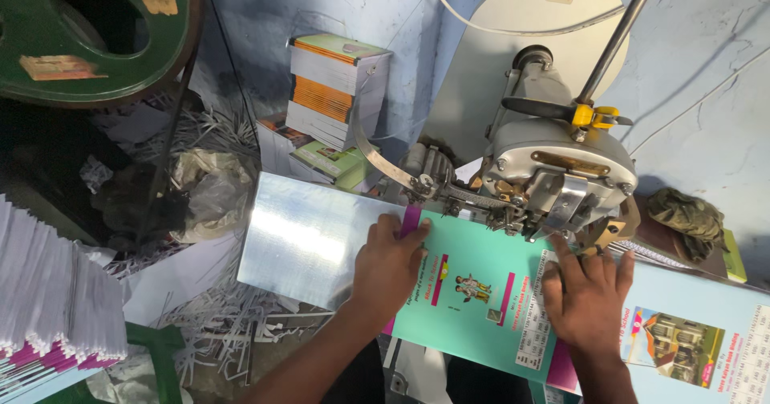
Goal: The person operates a bookbinding machine to stitch the spine of a book. They feed the book through the machine, remove it, and place it on a stack. The person repeats this process with additional books, occasionally flipping through pages to check alignment.
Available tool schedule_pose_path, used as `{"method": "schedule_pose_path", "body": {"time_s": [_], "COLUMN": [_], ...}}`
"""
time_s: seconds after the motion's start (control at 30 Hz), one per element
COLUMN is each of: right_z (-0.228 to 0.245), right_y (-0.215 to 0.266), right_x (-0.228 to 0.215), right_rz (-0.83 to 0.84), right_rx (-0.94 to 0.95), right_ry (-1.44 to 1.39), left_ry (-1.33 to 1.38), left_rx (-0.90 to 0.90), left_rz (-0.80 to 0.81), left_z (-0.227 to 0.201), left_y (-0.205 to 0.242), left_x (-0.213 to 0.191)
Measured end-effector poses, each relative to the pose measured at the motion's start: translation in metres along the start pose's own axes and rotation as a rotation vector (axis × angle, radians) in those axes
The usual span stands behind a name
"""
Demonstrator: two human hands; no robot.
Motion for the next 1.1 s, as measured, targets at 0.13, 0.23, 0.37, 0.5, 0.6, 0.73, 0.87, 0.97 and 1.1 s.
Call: {"method": "schedule_pose_path", "body": {"time_s": [0.13,0.23,0.37,0.5,0.6,0.73,0.87,0.97,1.1], "right_z": [-0.004,-0.014,-0.027,-0.034,-0.036,-0.040,-0.042,-0.043,-0.044], "right_y": [0.000,0.000,0.004,0.005,0.006,0.007,0.007,0.007,0.008], "right_x": [-0.014,-0.018,-0.021,-0.022,-0.023,-0.024,-0.028,-0.026,-0.025], "right_rz": [-0.062,-0.074,-0.077,-0.080,-0.089,-0.089,-0.095,-0.083,-0.086], "right_rx": [-0.032,-0.024,-0.009,0.001,-0.004,0.004,0.005,0.014,0.020], "right_ry": [-0.018,0.012,0.003,-0.017,-0.020,-0.026,-0.036,-0.035,-0.027], "left_ry": [-0.029,-0.050,-0.063,-0.050,-0.085,-0.098,-0.097,-0.104,-0.064], "left_rx": [0.052,0.064,0.097,0.091,0.098,0.117,0.121,0.122,0.153], "left_rz": [0.001,0.038,0.040,0.065,0.104,0.138,0.148,0.146,0.082], "left_z": [-0.011,-0.015,-0.022,-0.024,-0.024,-0.026,-0.028,-0.027,-0.029], "left_y": [0.003,0.007,0.012,0.011,0.010,0.012,0.012,0.013,0.017], "left_x": [0.003,0.008,0.008,0.009,0.011,0.012,0.012,0.014,0.014]}}
Point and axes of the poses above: each hand's wrist, its own y-axis away from the middle knuckle, its own x-axis out of the palm, z = x × y, the point moved 10 cm from there along -y, towards the middle knuckle, and after that the axes turned 4 degrees about -z, right-handed, at the moved point
